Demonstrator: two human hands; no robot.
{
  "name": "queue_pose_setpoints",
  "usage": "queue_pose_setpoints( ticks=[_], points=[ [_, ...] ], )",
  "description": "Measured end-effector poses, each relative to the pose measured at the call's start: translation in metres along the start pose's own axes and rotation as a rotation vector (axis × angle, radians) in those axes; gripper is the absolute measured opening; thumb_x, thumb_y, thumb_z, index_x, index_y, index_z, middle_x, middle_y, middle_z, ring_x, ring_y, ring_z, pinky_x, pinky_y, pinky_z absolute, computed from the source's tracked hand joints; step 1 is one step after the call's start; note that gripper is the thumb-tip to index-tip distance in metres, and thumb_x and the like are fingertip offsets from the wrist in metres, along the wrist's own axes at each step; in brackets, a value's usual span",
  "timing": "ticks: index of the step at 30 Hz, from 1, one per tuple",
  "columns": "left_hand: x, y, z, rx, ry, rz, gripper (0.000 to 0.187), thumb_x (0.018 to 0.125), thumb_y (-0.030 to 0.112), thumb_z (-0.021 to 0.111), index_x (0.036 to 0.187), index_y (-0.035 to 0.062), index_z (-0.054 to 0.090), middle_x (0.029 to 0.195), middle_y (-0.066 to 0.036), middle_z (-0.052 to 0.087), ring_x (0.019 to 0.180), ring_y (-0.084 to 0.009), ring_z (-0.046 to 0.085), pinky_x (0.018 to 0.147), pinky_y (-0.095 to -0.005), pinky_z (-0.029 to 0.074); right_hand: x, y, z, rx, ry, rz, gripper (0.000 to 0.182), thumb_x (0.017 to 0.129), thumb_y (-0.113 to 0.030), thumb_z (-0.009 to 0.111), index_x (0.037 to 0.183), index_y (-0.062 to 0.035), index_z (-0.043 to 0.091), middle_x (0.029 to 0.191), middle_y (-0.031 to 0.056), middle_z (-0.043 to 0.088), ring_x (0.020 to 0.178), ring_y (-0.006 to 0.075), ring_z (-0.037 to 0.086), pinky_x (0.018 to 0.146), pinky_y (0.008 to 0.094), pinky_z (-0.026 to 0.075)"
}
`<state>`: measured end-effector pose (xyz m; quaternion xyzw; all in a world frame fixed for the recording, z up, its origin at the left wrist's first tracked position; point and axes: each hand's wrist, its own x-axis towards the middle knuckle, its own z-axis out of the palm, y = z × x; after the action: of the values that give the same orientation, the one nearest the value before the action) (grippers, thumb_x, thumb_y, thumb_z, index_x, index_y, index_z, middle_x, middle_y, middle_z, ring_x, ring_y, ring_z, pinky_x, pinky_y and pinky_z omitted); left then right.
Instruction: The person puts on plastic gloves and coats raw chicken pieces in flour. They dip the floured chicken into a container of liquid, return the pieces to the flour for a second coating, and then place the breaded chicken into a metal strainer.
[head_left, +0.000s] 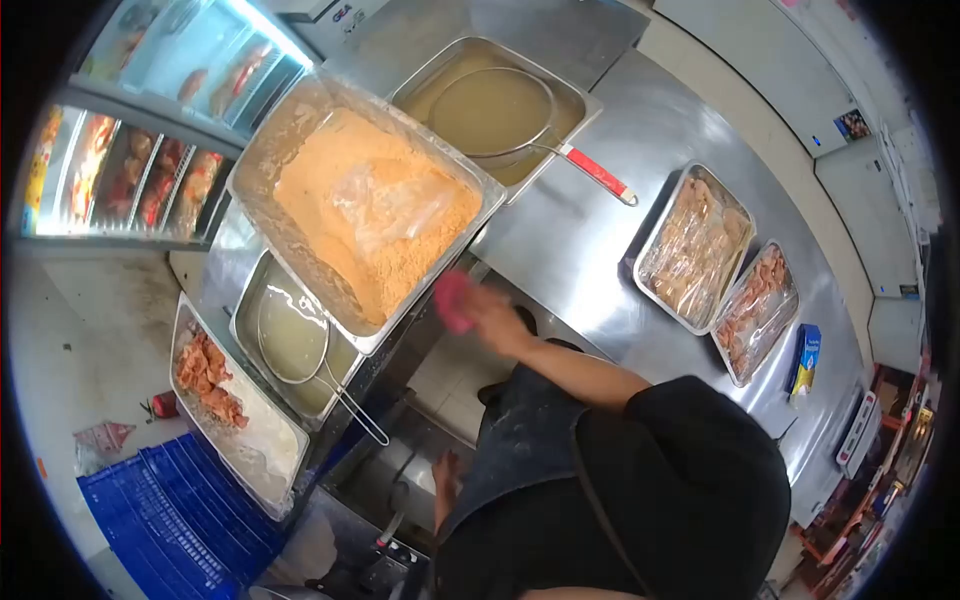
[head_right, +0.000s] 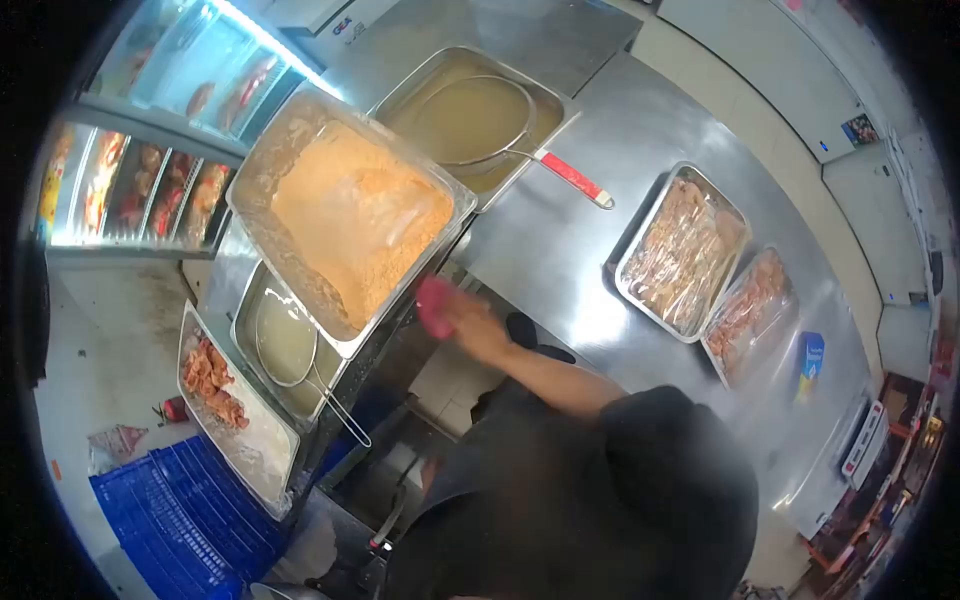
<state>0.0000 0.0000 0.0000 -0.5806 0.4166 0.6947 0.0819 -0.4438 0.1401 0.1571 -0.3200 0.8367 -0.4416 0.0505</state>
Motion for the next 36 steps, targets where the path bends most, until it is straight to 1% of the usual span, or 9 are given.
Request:
queue_pose_setpoints(
  ticks=[2,6,9,13,17,23,27,30,36],
  points=[
    [-0.012,0.039,0.017,0.005,0.059,-0.002,0.039,0.082,0.027,0.058,0.109,0.0014,0.048,0.086,-0.011,0.061,0.072,-0.0205,0.06,0.057,-0.0284,0.047,-0.017,-0.031,-0.012,0.027,-0.169,-0.121,0.045,0.066,0.001,0.05,0.11,-0.0068,0.053,0.117,0.0156,0.049,0.11,0.0324,0.046,0.093,0.0402,0.036],
    [-0.026,0.099,0.034,0.062,0.239,0.172,0.028,0.085,0.026,0.053,0.099,0.0012,0.053,0.084,-0.009,0.06,0.071,-0.0176,0.058,0.058,-0.0276,0.045,0.018,-0.005,-0.062,-0.13,0.041,-0.183,0.036,0.076,-0.005,0.047,0.111,-0.0033,0.051,0.117,0.0176,0.049,0.109,0.037,0.045,0.094,0.0441,0.034],
    [-0.035,0.109,0.015,0.051,0.373,0.282,0.028,0.087,0.028,0.051,0.094,0.0011,0.053,0.081,-0.007,0.056,0.074,-0.0179,0.057,0.068,-0.0317,0.049,0.012,0.025,-0.117,-0.398,0.206,0.107,0.04,0.081,-0.016,0.048,0.117,0.0014,0.045,0.123,0.023,0.042,0.116,0.0401,0.037,0.098,0.0452,0.027],
    [-0.079,0.162,0.001,-0.872,0.568,0.414,0.026,0.09,0.031,0.044,0.085,0.008,0.054,0.074,-0.003,0.056,0.069,-0.0139,0.055,0.06,-0.0252,0.044,0.011,0.065,-0.118,-0.632,0.128,0.123,0.049,0.085,-0.022,0.05,0.124,0.0038,0.037,0.132,0.0237,0.032,0.126,0.0377,0.023,0.103,0.0433,0.018],
    [-0.129,0.241,-0.028,-0.918,0.575,0.62,0.036,0.09,0.04,0.041,0.091,0.0067,0.053,0.081,-0.005,0.057,0.079,-0.0151,0.056,0.072,-0.0279,0.044,0.05,-0.048,-0.111,-0.338,0.23,-0.012,0.048,0.082,-0.016,0.055,0.121,0.0048,0.038,0.127,0.0226,0.036,0.121,0.0366,0.031,0.101,0.0426,0.022],
    [-0.129,0.32,-0.064,-0.802,0.709,0.624,0.034,0.087,0.039,0.048,0.091,0.0061,0.051,0.08,-0.003,0.056,0.07,-0.0131,0.055,0.062,-0.0265,0.044,0.12,-0.187,-0.029,0.153,-0.004,-0.547,0.034,0.076,-0.004,0.058,0.108,0.0021,0.049,0.109,0.0183,0.051,0.102,0.0305,0.049,0.088,0.0356,0.038],
    [-0.125,0.303,-0.079,-0.821,0.899,0.526,0.024,0.086,0.029,0.052,0.087,0.0047,0.051,0.076,-0.002,0.054,0.066,-0.0109,0.052,0.06,-0.0247,0.042,0.14,-0.273,0.037,0.262,-0.327,-0.595,0.024,0.075,-0.009,0.061,0.096,0.0009,0.055,0.089,0.0148,0.058,0.08,0.0255,0.056,0.072,0.0335,0.044],
    [-0.141,0.306,-0.098,-0.401,1.483,0.884,0.015,0.086,0.014,0.052,0.089,-0.0012,0.051,0.075,-0.003,0.053,0.066,-0.0111,0.048,0.063,-0.0249,0.041,0.131,-0.333,0.105,0.307,-0.565,-0.54,0.023,0.074,-0.019,0.064,0.086,-0.0008,0.058,0.068,0.0117,0.058,0.062,0.0241,0.057,0.057,0.0332,0.044],
    [-0.176,0.364,-0.167,-0.41,0.907,0.992,0.017,0.087,0.011,0.049,0.095,-0.0027,0.054,0.086,-0.007,0.057,0.077,-0.0114,0.055,0.071,-0.0234,0.043,0.11,-0.439,0.305,-0.075,-0.546,-0.583,0.033,0.071,-0.032,0.066,0.08,-0.0011,0.059,0.062,0.0152,0.058,0.061,0.0304,0.059,0.056,0.0383,0.045]
  ],
)
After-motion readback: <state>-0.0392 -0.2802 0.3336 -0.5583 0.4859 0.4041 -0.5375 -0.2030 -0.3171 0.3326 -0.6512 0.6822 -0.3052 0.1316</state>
